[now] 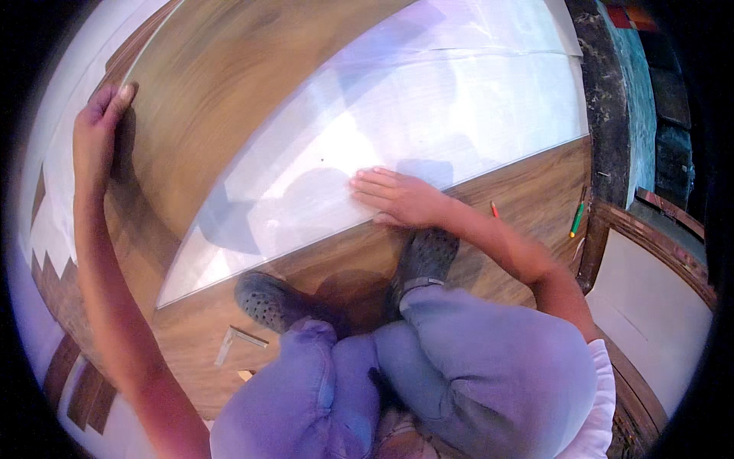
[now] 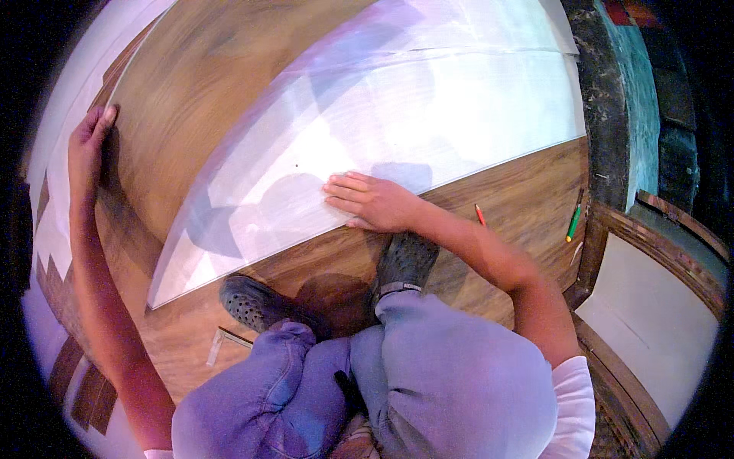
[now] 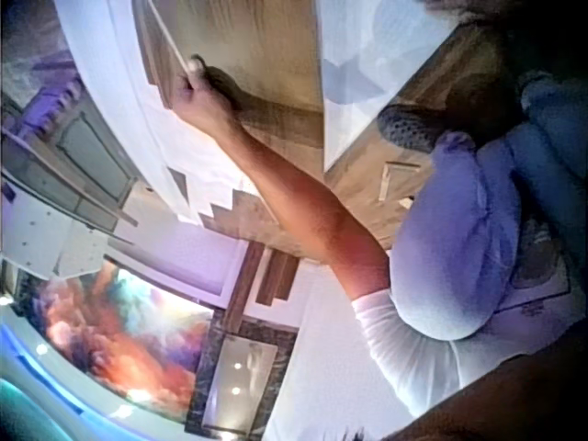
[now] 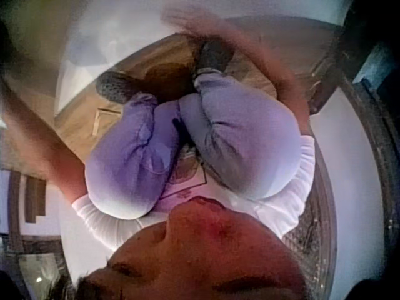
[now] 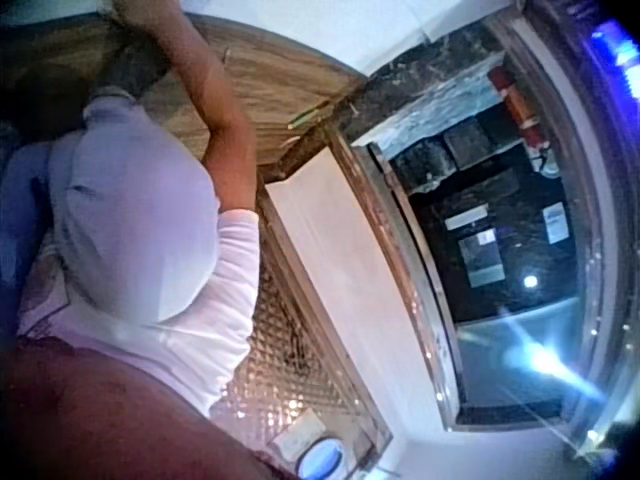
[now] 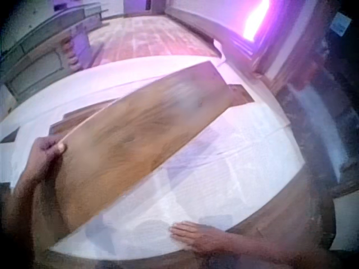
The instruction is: The person installs wooden planks on the floor by aligning them, hammering them into place, and applying pressure by hand.
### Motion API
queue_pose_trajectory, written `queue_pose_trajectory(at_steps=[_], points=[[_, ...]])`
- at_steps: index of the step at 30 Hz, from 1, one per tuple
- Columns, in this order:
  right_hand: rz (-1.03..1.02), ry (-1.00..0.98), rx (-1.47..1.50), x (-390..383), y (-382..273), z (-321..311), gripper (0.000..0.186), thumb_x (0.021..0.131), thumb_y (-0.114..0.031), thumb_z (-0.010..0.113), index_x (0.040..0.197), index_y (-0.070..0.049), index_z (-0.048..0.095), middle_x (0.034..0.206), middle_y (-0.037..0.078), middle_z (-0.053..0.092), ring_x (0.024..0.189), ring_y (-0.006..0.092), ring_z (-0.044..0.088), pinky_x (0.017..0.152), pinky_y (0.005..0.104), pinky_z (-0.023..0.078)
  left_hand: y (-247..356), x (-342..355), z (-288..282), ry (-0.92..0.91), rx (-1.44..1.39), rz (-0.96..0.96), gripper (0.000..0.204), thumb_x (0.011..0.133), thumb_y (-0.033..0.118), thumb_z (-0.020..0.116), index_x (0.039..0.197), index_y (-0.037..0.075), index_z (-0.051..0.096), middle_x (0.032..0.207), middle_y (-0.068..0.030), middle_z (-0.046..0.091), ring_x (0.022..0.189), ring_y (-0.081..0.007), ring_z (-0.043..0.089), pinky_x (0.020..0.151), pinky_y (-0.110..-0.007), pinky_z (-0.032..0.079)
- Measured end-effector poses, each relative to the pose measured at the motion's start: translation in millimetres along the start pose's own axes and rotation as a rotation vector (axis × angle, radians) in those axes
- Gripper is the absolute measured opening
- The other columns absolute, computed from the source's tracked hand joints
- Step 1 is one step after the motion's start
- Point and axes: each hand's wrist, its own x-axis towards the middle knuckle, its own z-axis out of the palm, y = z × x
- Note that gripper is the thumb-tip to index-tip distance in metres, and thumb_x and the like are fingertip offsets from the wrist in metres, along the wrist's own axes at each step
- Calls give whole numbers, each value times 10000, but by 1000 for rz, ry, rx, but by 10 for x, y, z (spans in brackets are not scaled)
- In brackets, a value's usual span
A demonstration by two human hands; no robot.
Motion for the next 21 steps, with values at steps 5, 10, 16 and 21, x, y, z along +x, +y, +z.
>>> queue_pose_trajectory(at_steps=[5, 10, 16, 21], points=[[-76, 59, -149, 447, 111, 45, 706, 904, -356, 668, 1489, -41, 431, 1605, 125, 355, 1493, 266, 318, 1234, 439, 259, -450, -327, 27, -7, -92, -37, 374, 951, 429, 687, 879, 62, 676, 745, 57, 534, 675, -64, 441, 627, -251, 369], [-16, 87, -183, 462, 196, 159, 669, 925, -349, 634, 1479, -26, 445, 1591, 156, 368, 1490, 285, 322, 1231, 452, 252, -712, -588, 96, 6, -59, -92, 464, 961, 396, 675, 714, 102, 414, 699, 68, 322, 673, -81, 309, 607, -269, 284], [53, 326, -242, 60, 303, 128, 448, 888, -168, 662, 1304, -14, 597, 1392, 155, 574, 1316, 304, 523, 1105, 412, 429, -1073, -870, 196, -17, -182, -186, 437, 968, 383, 676, 715, 128, 426, 695, 88, 333, 660, -58, 294, 582, -257, 248], [377, 659, -111, 250, 269, 135, 277, 825, -94, 702, 1096, -39, 689, 1021, 124, 670, 972, 317, 627, 859, 407, 521, -1297, -1024, 278, -65, -217, -225, 444, 972, 395, 673, 717, 133, 422, 692, 93, 337, 645, -61, 292, 569, -256, 239]])
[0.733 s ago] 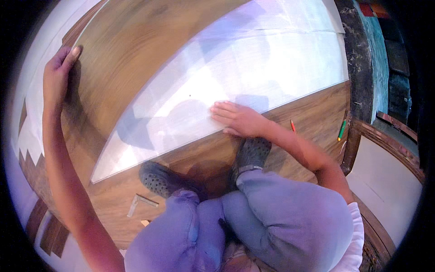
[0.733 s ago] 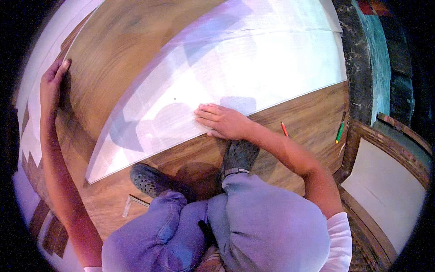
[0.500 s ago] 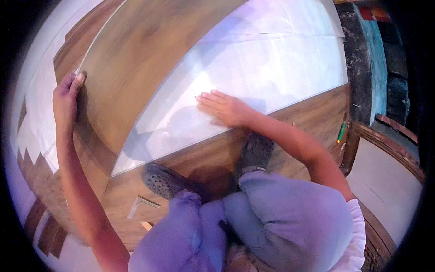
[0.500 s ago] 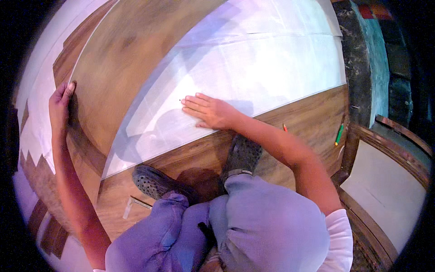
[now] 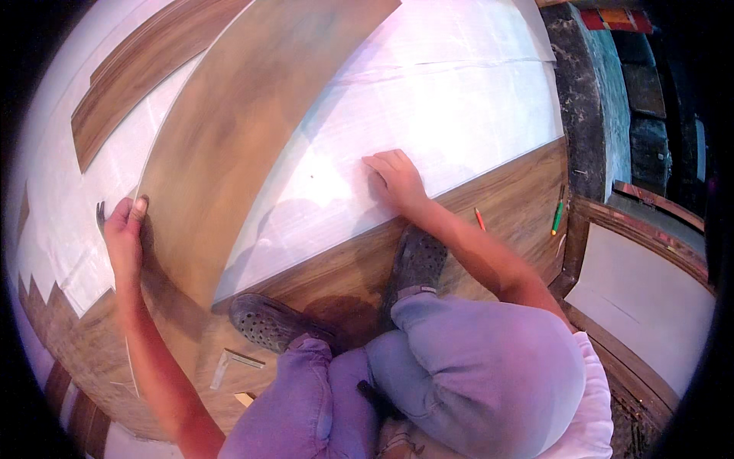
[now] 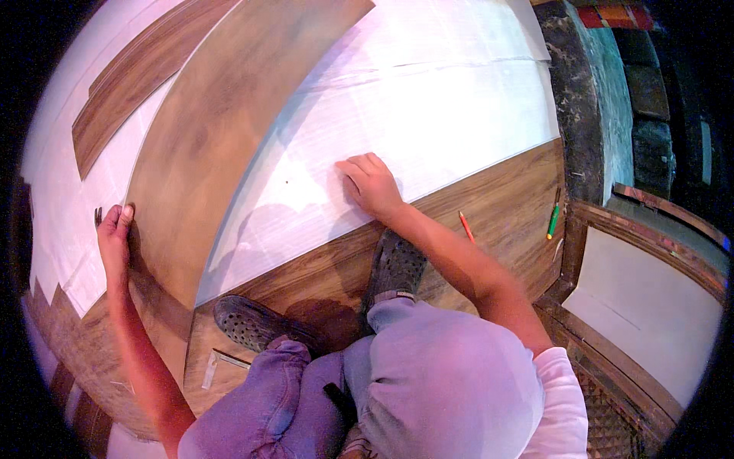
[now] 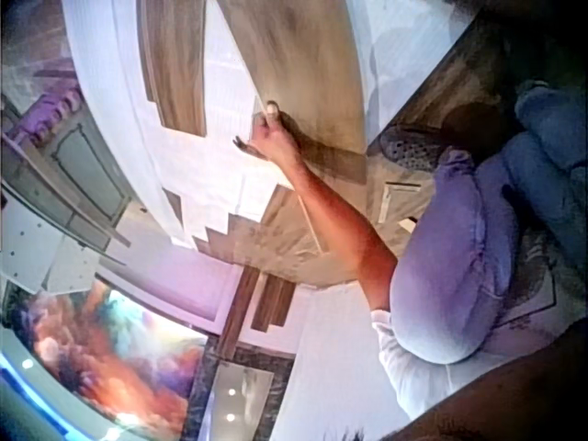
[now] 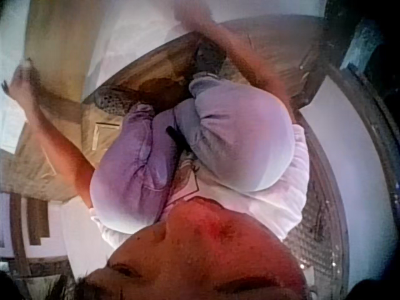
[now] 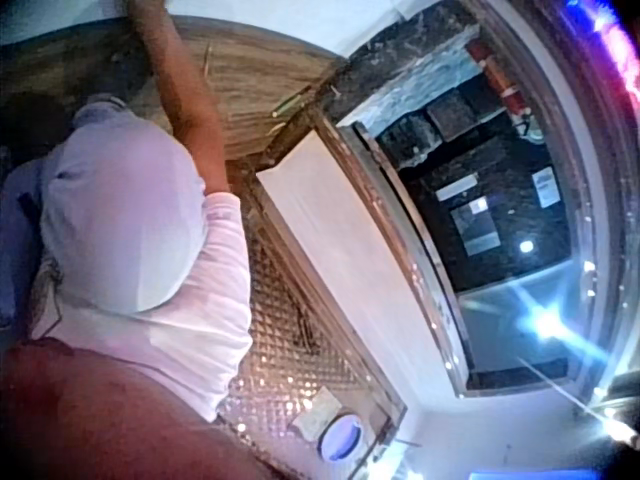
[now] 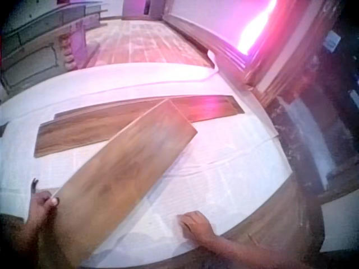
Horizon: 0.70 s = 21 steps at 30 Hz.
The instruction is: The person installs wooden planks on the floor by aligning them, hammering them into place, and applying pressure by hand.
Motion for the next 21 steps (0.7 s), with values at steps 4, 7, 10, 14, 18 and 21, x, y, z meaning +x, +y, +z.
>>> queue_pose_trajectory(at_steps=[4, 7, 10, 14, 18, 21], points=[[77, 115, -11, 192, -26, 114, 153, 826, -115, 709, 969, -60, 701, 907, 109, 657, 862, 303, 619, 760, 405, 522, 82, -16, 160, 36, 92, -9, 455, 968, 400, 669, 716, 101, 435, 686, 91, 355, 657, -58, 315, 567, -261, 254], [-4, -61, -144, 77, 140, 100, 53, 847, -115, 689, 867, -68, 675, 846, 108, 636, 837, 294, 610, 738, 408, 515, 74, -8, 229, -15, 258, 96, 473, 967, 385, 639, 770, -10, 469, 699, -57, 429, 700, -160, 415, 652, -358, 369], [-59, -63, -114, 244, 223, 772, 136, 902, -172, 585, 899, -40, 617, 904, 143, 629, 860, 312, 605, 770, 453, 514, -387, -148, -102, 39, 262, -33, 448, 968, 360, 635, 777, -16, 486, 730, -30, 452, 737, -160, 422, 687, -345, 401], [-155, -93, -225, -46, 509, -336, 76, 867, -131, 590, 837, -63, 574, 810, 110, 582, 766, 277, 604, 645, 421, 522, -985, -7, 418, -102, 34, 117, 437, 982, 304, 643, 753, -17, 456, 685, -24, 419, 696, -194, 411, 635, -402, 378], [216, 626, -61, -50, 1442, -1534, 96, 956, -132, 566, 931, -60, 624, 850, 84, 639, 778, 215, 625, 682, 375, 528, -296, -262, 244, -127, 94, 84, 322, 987, 243, 563, 763, 15, 523, 686, -67, 483, 682, -203, 434, 618, -377, 395], [752, 1216, 122, 79, 1847, -3353, 223, 1026, -147, 516, 1125, 15, 633, 893, 77, 691, 735, 148, 612, 680, 307, 508, -149, -453, 340, -131, 112, 95, 324, 986, 241, 560, 766, 7, 516, 684, -73, 478, 682, -215, 418, 621, -388, 388]])
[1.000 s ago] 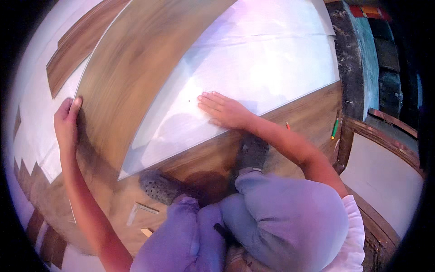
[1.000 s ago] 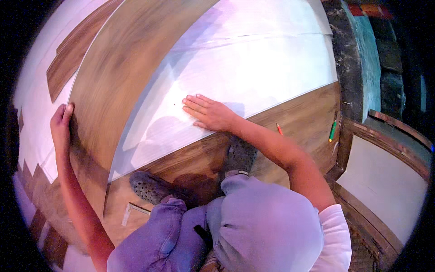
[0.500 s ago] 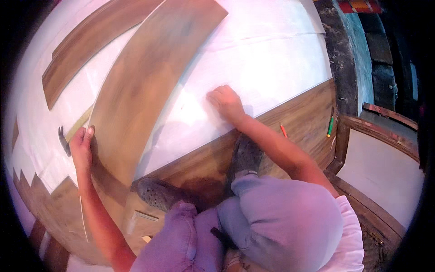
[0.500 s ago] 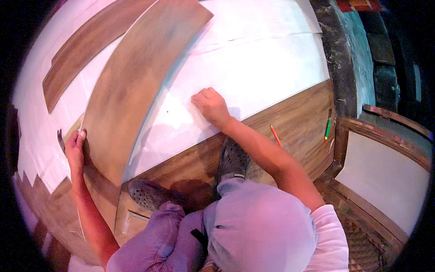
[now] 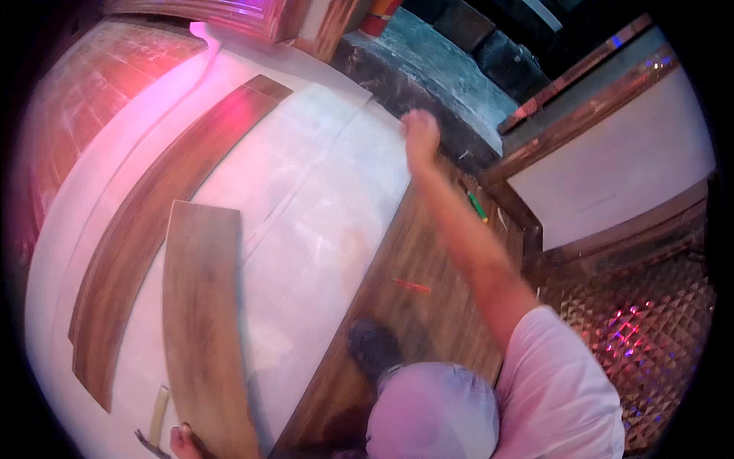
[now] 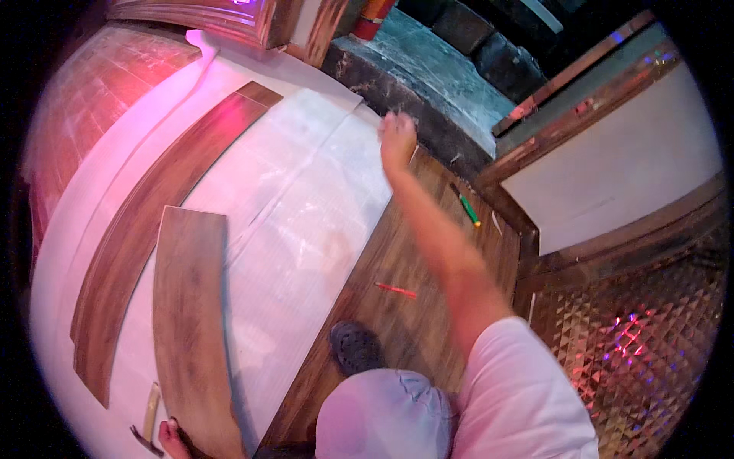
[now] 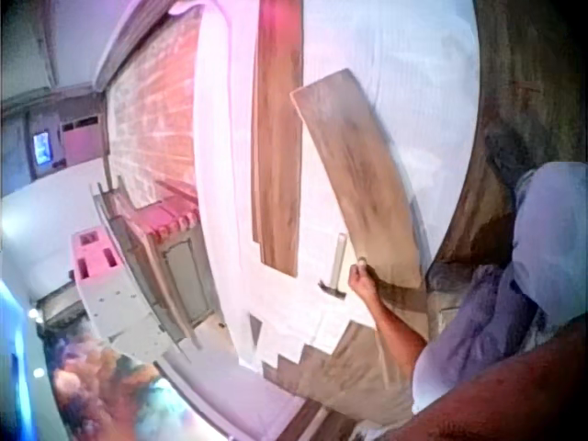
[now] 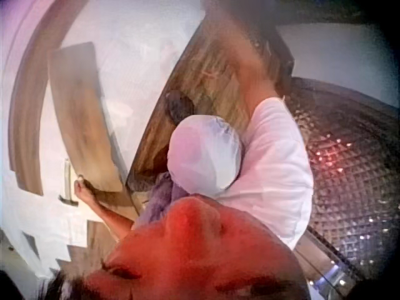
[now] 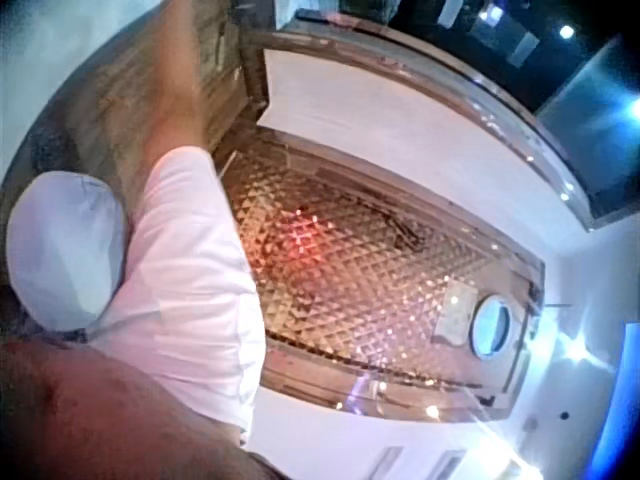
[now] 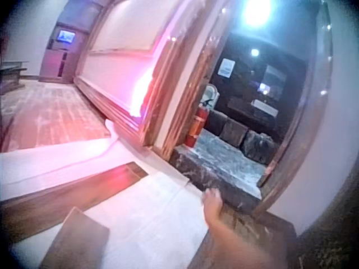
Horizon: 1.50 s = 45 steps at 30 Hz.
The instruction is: The person installs wooden planks on the floor by aligning them, hammering them into place, and applying pressure by hand.
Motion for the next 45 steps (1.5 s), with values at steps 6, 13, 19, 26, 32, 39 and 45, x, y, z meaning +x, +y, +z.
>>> queue_pose_trajectory(at_steps=[6, 13, 19, 26, 32, 39, 45], points=[[-60, -784, -179, -1252, -396, 543, 265, 990, -184, 591, 1181, -9, 646, 988, 136, 726, 887, 174, 693, 820, 334, 545, -574, 224, -146, 79, 20, 46, 451, 955, 296, 613, 729, -28, 395, 676, -109, 381, 679, -226, 373, 619, -403, 351], [-900, -1576, 61, -4137, 313, 381, 582, 924, -270, 640, 1428, -12, 503, 1527, 186, 449, 1428, 329, 415, 1205, 453, 313, -15, 272, -456, 142, 54, -61, 446, 978, 325, 663, 714, 46, 436, 674, 38, 374, 668, -114, 349, 602, -295, 323], [-1163, -1580, 60, -4574, -108, 689, 555, 884, -286, 645, 1365, -24, 555, 1458, 157, 520, 1383, 308, 465, 1185, 445, 341, 13, 93, -741, 167, -91, -80, 389, 976, 317, 689, 720, 82, 515, 679, 91, 392, 651, -52, 334, 580, -248, 270], [-874, -1346, -15, -4458, -20, 871, 315, 841, -196, 647, 1119, -49, 664, 1096, 97, 650, 1002, 290, 608, 884, 400, 512, -264, -86, -587, 154, -84, -73, 353, 984, 277, 676, 725, 100, 514, 687, 100, 397, 643, -45, 343, 575, -235, 266], [-993, -1320, 10, -4458, 100, 1146, 138, 824, -119, 612, 954, -75, 622, 911, 68, 582, 869, 258, 577, 763, 365, 514, -21, -115, -525, 184, -10, -131, 413, 963, 294, 688, 717, 68, 444, 688, 60, 372, 665, -81, 336, 587, -269, 303], [-1007, -1450, -101, -4278, -53, 1111, 92, 892, -135, 569, 950, -68, 594, 926, 117, 579, 910, 294, 587, 793, 392, 513, -21, -91, -645, 203, 59, -120, 372, 955, 298, 692, 752, 43, 512, 708, 37, 424, 696, -98, 375, 612, -282, 342], [-600, -917, -476, -2651, 573, 744, 277, 1034, -120, 449, 1245, -13, 594, 1164, 182, 650, 1109, 329, 615, 1012, 454, 465, 89, -117, -608, 219, 44, -99, 380, 965, 287, 680, 742, 27, 514, 699, 36, 418, 685, -100, 384, 619, -275, 350]])
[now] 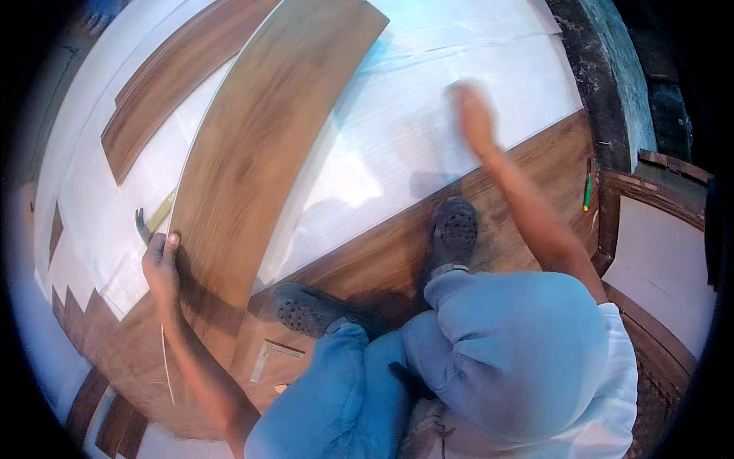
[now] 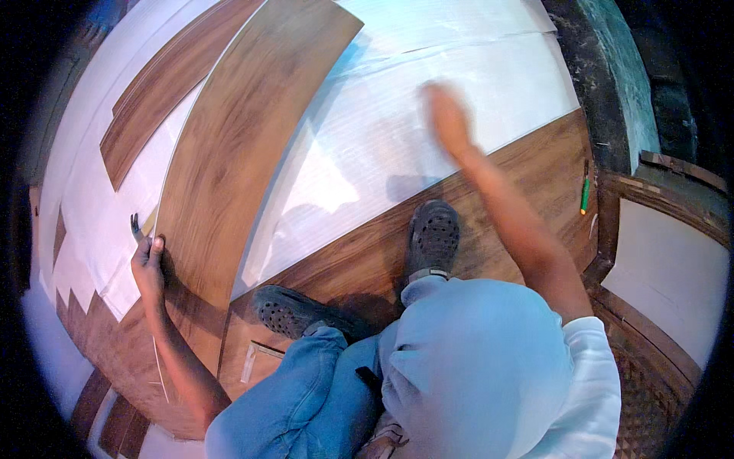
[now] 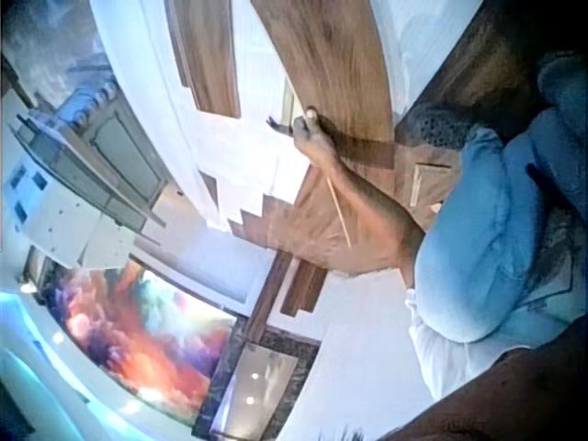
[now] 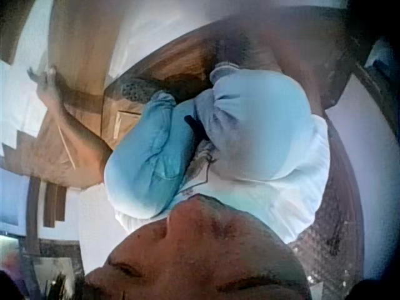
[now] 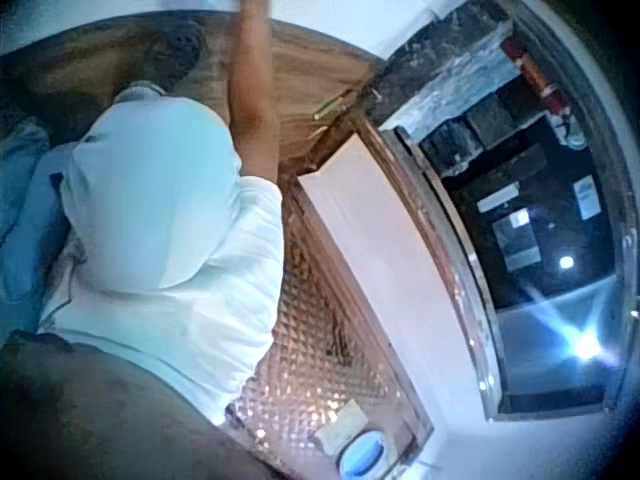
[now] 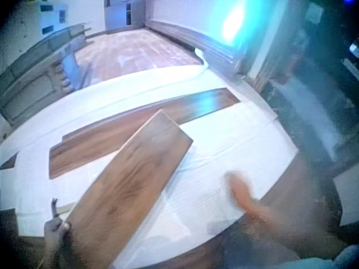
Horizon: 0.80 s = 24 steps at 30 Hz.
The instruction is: The person installs wooden planks on the floor by aligning them, hammering them into place, and applying pressure by hand.
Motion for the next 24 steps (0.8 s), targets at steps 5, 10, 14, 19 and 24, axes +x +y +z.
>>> queue_pose_trajectory(at_steps=[5, 10, 14, 19, 24], points=[[128, 191, -294, 213, 603, -682, 577, 946, -175, 658, 1423, 62, 436, 1425, 261, 513, 1319, 381, 497, 1129, 455, 387, 31, 56, 123, -54, 25, 2, 396, 968, 284, 680, 731, 27, 495, 692, 38, 381, 675, -102, 359, 607, -273, 328], [-557, -565, 291, -892, -749, 395, 723, 977, -392, 544, 1552, -15, 319, 1634, 184, 272, 1518, 297, 255, 1256, 436, 170, 180, 134, 352, -61, 54, 115, 399, 962, 285, 691, 742, 10, 504, 679, 24, 399, 674, -117, 365, 609, -288, 341], [-747, -577, 92, -721, -1179, 487, 804, 950, -499, 559, 1562, -44, 302, 1644, 132, 267, 1524, 266, 244, 1257, 451, 165, 335, 111, 389, -59, 75, 116, 404, 952, 293, 702, 748, -5, 521, 671, 11, 401, 678, -125, 375, 629, -294, 351], [-661, -513, 27, -431, -968, 485, 761, 972, -498, 527, 1552, -48, 326, 1636, 138, 286, 1528, 270, 237, 1256, 464, 154, 463, 91, 375, -83, 113, 140, 371, 950, 236, 695, 736, -7, 512, 671, 5, 396, 679, -127, 378, 637, -293, 348], [-413, -406, -93, -279, -683, 423, 739, 993, -484, 504, 1546, -27, 326, 1637, 169, 271, 1533, 305, 214, 1257, 474, 137, 456, 130, 420, -88, 86, 168, 318, 948, 186, 678, 775, -15, 502, 709, -1, 395, 700, -131, 369, 647, -301, 349]])
